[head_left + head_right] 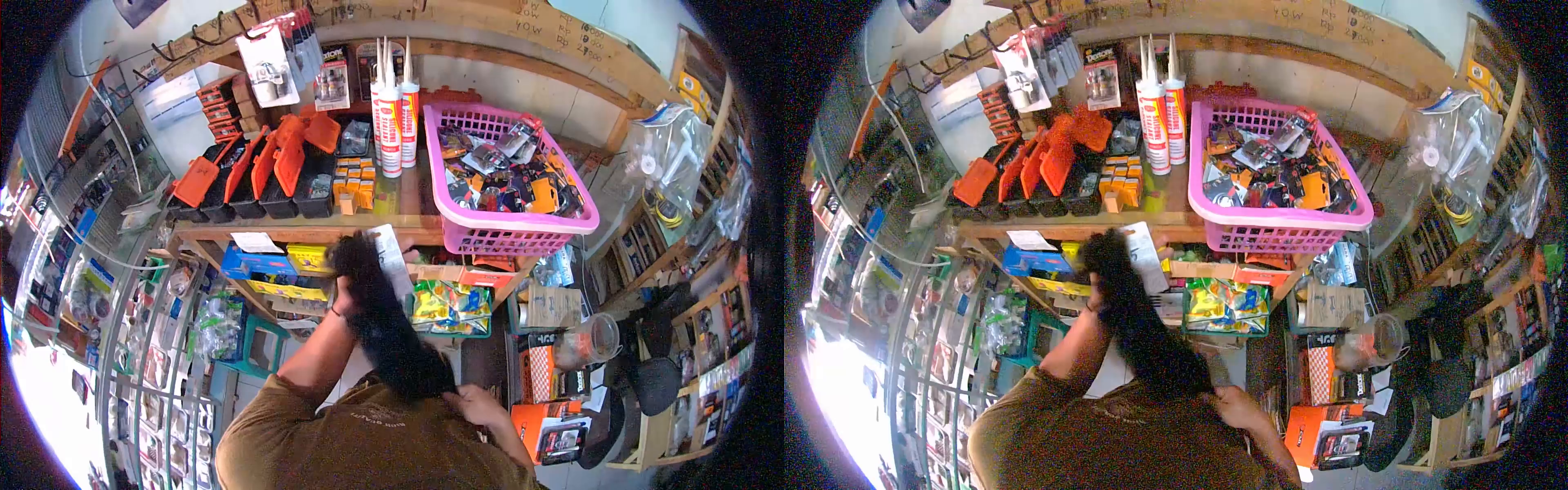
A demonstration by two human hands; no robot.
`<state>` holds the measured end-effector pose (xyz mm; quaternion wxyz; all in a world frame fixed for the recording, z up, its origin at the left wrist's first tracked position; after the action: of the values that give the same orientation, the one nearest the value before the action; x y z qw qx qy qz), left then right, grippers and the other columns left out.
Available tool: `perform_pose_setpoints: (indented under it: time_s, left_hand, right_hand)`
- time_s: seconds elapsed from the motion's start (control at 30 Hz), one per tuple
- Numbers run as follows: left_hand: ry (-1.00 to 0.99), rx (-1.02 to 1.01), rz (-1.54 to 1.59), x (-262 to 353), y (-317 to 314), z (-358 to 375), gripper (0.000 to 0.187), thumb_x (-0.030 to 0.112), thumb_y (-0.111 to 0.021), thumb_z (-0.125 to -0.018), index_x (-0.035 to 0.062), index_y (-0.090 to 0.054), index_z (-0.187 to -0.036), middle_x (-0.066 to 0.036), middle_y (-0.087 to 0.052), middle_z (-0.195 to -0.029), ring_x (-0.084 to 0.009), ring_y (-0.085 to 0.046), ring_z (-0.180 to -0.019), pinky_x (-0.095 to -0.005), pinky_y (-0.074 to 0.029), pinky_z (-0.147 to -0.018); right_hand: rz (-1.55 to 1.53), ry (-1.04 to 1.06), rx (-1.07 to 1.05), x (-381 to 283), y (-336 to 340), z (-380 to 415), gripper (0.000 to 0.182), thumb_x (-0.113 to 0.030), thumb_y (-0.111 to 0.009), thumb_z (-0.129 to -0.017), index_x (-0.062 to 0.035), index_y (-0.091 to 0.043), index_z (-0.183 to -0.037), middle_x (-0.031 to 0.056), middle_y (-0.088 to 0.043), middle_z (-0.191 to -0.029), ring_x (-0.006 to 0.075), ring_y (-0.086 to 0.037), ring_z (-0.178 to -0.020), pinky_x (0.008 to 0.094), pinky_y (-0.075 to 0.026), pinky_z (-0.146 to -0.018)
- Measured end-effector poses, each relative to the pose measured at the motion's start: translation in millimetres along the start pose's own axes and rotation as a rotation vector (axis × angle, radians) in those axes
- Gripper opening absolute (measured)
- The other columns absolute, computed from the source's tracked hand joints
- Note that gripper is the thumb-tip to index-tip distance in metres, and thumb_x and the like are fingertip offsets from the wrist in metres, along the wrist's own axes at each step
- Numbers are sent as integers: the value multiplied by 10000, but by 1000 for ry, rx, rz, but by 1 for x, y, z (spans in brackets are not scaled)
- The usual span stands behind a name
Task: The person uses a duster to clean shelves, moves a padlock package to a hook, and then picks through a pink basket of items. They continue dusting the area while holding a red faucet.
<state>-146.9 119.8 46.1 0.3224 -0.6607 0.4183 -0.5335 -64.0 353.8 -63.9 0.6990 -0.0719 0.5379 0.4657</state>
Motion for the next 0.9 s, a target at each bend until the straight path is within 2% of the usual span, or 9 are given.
perform_pose_setpoints:
  time_s: [0.07,0.17,0.33,0.43,0.53,0.63,0.67,0.8,0.9]
  left_hand:
    - [-1,-73,9,4,-27,4,639,571,-325,-809,93,-402,-1227,-146,-462,-1206,-299,-444,-1105,-472,-365,-908]
    - [45,189,120,2,-5,0,589,527,-293,-843,81,-422,-1205,-140,-453,-1216,-283,-444,-1107,-421,-351,-931]
    - [19,-26,87,5,-22,1,596,538,-314,-830,84,-421,-1201,-138,-473,-1192,-279,-452,-1104,-427,-359,-926]
    - [-7,149,-15,5,-11,-4,636,560,-367,-803,96,-387,-1237,-126,-462,-1209,-285,-450,-1104,-418,-348,-940]
    - [-21,18,-205,4,4,0,740,617,-401,-752,116,-309,-1289,-129,-372,-1286,-309,-413,-1131,-427,-379,-906]
    - [76,-183,342,8,-14,0,617,550,-353,-814,99,-389,-1233,-116,-484,-1175,-274,-477,-1066,-410,-385,-900]
    - [16,138,107,8,-13,2,561,519,-332,-838,91,-433,-1186,-116,-510,-1141,-255,-496,-1043,-407,-392,-890]
    - [-35,21,28,10,-15,6,613,538,-288,-838,84,-377,-1240,-149,-496,-1154,-315,-481,-1049,-437,-375,-905]
    - [12,226,134,12,-2,3,634,555,-284,-828,69,-390,-1221,-179,-492,-1147,-321,-487,-1039,-441,-373,-909]
  right_hand:
    - [-333,-107,41,17,3,-1,417,-281,-455,-884,-51,-471,-537,7,-448,-471,104,-375,-385,274,-295,-377]
    - [7,56,81,21,0,-12,402,-271,-446,-889,-56,-461,-549,11,-436,-473,101,-377,-381,262,-296,-373]
    - [-293,-207,60,7,8,1,471,-374,-468,-858,4,-493,-579,139,-488,-498,174,-449,-433,337,-342,-415]
    - [79,142,74,-33,6,6,466,-386,-457,-863,-28,-482,-565,109,-479,-484,160,-427,-412,313,-342,-411]
    - [-88,20,-2,-4,0,1,458,-366,-449,-872,-53,-477,-539,34,-480,-497,121,-410,-418,270,-321,-413]
    - [-174,-89,-11,19,-3,-9,441,-335,-443,-881,-42,-491,-554,29,-473,-500,126,-404,-421,281,-325,-421]
    - [-29,-56,-38,17,-5,-9,420,-311,-439,-887,-44,-494,-567,21,-462,-498,120,-393,-416,278,-324,-417]
    - [-15,127,-12,-10,-3,-3,389,-285,-440,-889,-45,-501,-589,4,-442,-492,103,-377,-420,270,-324,-423]
    - [-372,-198,43,13,-1,-3,361,-261,-455,-881,-29,-505,-609,-10,-425,-494,86,-371,-461,270,-320,-443]
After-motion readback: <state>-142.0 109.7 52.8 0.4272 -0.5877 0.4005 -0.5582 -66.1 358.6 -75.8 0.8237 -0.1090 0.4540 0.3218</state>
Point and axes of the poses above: each hand's wrist, its own z-axis away from the middle knuckle, its own y-axis out of the back of the hand, x = y × z, the point moved 8 cm from there along -z, towards the middle knuckle
